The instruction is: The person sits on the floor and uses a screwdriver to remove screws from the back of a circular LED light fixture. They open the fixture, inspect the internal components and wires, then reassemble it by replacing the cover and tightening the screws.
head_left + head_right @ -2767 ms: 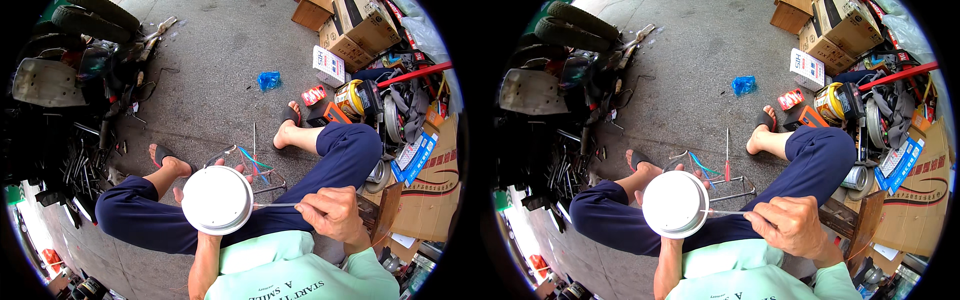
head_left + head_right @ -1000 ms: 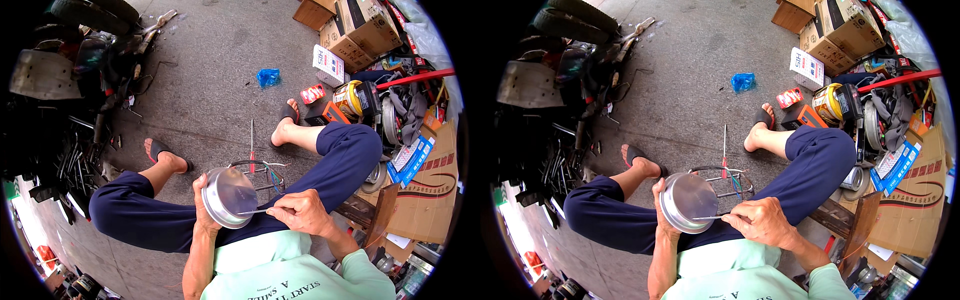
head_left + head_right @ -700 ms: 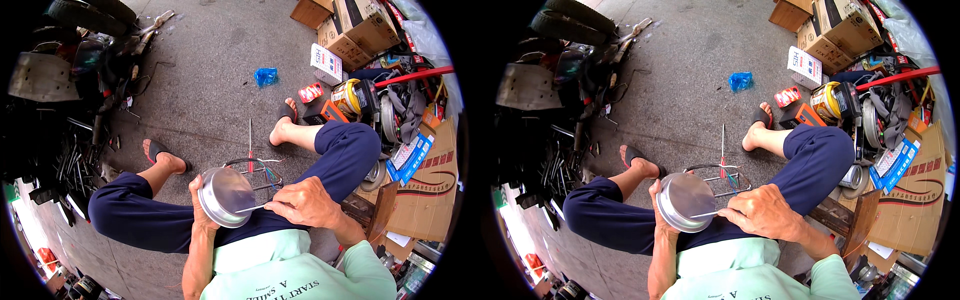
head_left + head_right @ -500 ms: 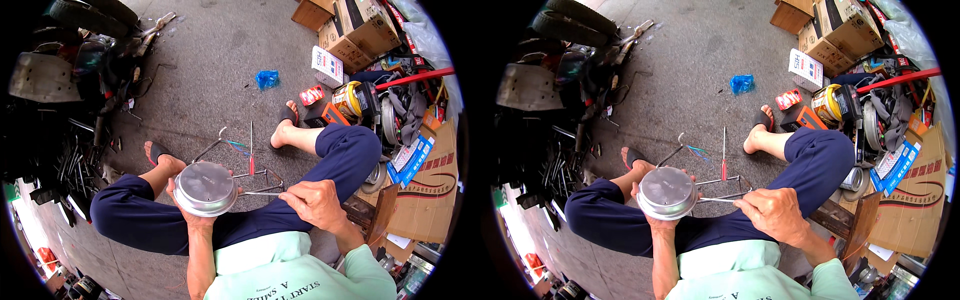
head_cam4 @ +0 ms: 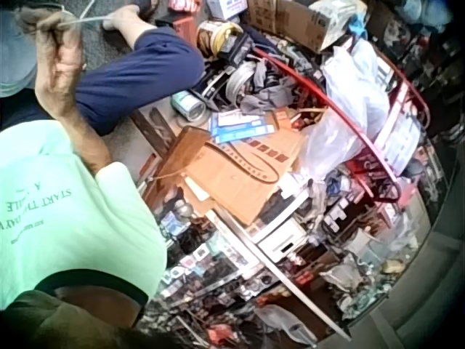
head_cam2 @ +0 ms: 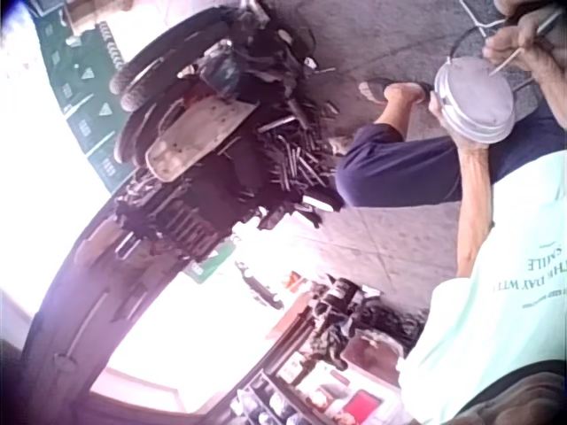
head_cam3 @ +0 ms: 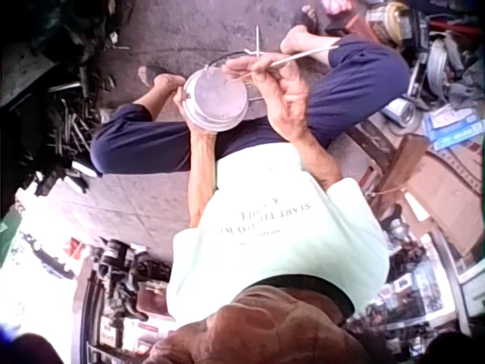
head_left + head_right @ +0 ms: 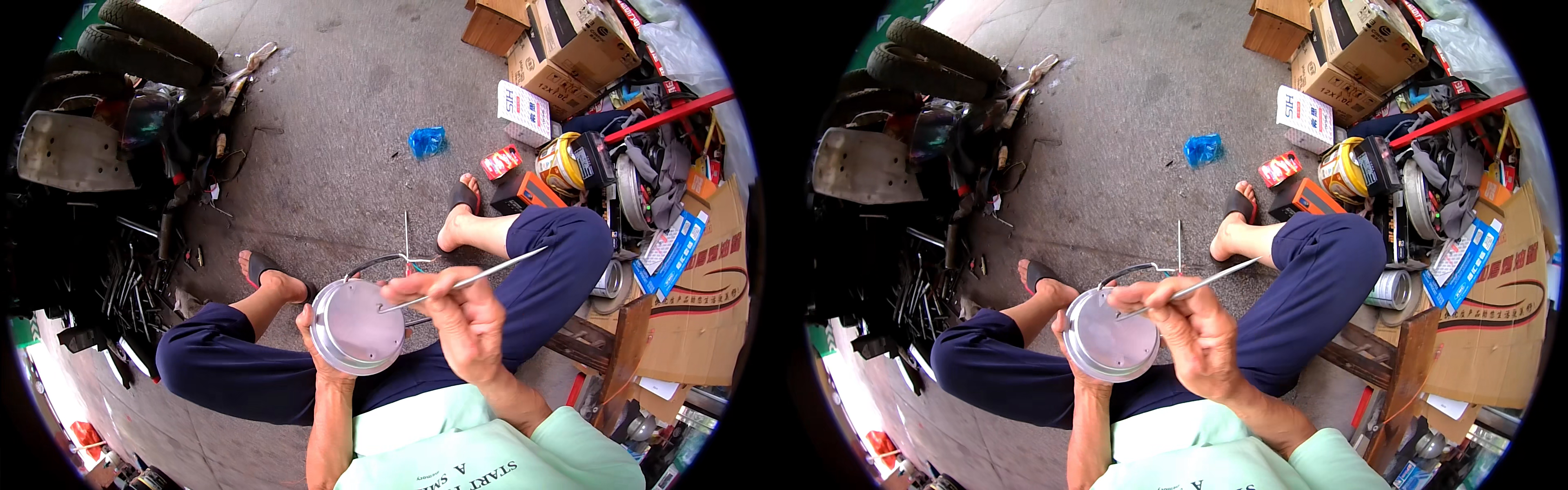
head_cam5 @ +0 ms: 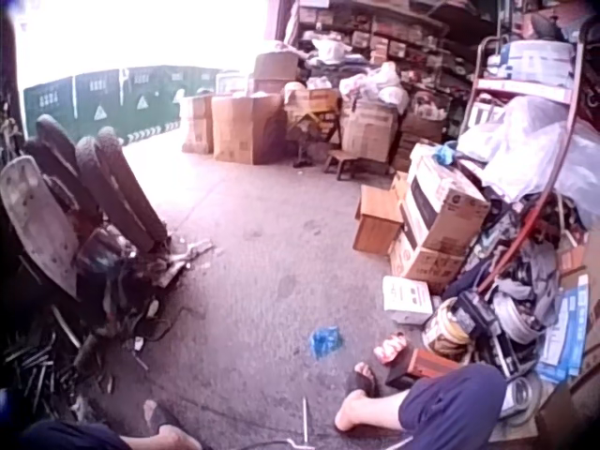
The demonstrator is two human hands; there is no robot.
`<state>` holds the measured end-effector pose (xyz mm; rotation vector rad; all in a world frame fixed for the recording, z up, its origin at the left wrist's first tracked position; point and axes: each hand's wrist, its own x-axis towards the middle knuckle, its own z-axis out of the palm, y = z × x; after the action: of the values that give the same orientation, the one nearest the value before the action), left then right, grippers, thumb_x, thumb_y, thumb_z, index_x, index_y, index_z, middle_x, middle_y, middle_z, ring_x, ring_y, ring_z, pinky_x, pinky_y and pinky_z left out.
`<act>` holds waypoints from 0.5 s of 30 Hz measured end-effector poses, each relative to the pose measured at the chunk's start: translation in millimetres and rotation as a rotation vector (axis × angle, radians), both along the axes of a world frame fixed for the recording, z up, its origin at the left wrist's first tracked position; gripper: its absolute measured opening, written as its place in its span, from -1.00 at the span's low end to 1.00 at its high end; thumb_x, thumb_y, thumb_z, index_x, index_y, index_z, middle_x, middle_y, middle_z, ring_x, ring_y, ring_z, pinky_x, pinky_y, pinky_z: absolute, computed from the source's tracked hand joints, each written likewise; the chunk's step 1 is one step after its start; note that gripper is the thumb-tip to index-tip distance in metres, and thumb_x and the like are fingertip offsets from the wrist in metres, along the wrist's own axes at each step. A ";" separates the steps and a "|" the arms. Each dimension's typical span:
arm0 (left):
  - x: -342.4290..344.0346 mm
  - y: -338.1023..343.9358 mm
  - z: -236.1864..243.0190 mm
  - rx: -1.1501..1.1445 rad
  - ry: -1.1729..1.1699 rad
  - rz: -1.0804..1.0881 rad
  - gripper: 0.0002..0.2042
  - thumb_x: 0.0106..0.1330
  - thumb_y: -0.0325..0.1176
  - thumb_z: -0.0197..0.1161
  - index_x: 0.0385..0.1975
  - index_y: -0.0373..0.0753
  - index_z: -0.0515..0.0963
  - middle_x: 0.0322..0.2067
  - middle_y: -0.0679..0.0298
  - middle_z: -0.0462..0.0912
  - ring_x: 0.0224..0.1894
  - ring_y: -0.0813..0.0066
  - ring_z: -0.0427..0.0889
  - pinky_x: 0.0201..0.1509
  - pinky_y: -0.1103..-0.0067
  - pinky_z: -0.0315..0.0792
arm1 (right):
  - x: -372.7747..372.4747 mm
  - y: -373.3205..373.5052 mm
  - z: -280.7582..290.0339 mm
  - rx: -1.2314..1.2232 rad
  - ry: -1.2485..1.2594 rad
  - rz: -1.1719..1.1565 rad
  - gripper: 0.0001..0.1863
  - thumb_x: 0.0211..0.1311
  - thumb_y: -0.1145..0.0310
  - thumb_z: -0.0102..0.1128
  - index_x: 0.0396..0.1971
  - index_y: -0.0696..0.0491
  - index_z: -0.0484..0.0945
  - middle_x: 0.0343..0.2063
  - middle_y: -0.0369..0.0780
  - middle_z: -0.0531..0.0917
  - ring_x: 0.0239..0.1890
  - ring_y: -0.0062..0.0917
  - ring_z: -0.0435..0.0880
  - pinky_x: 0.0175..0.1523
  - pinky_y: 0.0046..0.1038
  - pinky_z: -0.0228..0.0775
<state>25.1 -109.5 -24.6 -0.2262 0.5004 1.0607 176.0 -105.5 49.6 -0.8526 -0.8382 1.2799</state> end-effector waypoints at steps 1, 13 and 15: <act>0.6 -0.2 2.2 0.022 0.179 -0.027 -0.17 0.09 0.28 0.01 0.13 -0.40 0.24 -0.05 0.09 0.49 -0.05 0.26 0.50 0.02 0.40 0.42 | -10.0 -4.0 -14.9 -0.036 -0.185 0.090 -0.94 0.35 0.52 -0.17 -0.26 0.14 0.31 -0.19 -0.08 0.58 -0.09 -0.47 0.58 0.08 -0.39 0.40; -4.1 -4.0 -9.5 0.003 0.123 -0.058 -0.13 0.04 0.35 -0.05 0.17 -0.32 0.20 0.08 -0.12 0.34 0.08 0.05 0.39 0.05 0.23 0.39 | -7.6 -6.3 -24.2 -0.160 -0.168 0.134 -0.92 0.37 0.45 -0.17 -0.21 0.09 0.30 -0.28 -0.05 0.59 -0.14 -0.35 0.60 0.02 -0.31 0.42; -3.0 -5.6 -4.1 0.013 0.072 -0.087 -0.11 0.02 0.38 -0.05 0.18 -0.29 0.20 0.12 -0.09 0.28 0.10 -0.04 0.36 0.03 0.07 0.38 | 2.7 8.1 -6.8 -0.186 -0.003 0.031 -0.90 0.38 0.42 -0.19 -0.22 0.10 0.30 -0.31 -0.05 0.57 -0.18 -0.32 0.61 0.00 -0.30 0.45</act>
<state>22.1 -115.2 -28.7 -0.1538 0.5632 0.9893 178.7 -97.4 42.7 -0.9920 -0.7446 1.3998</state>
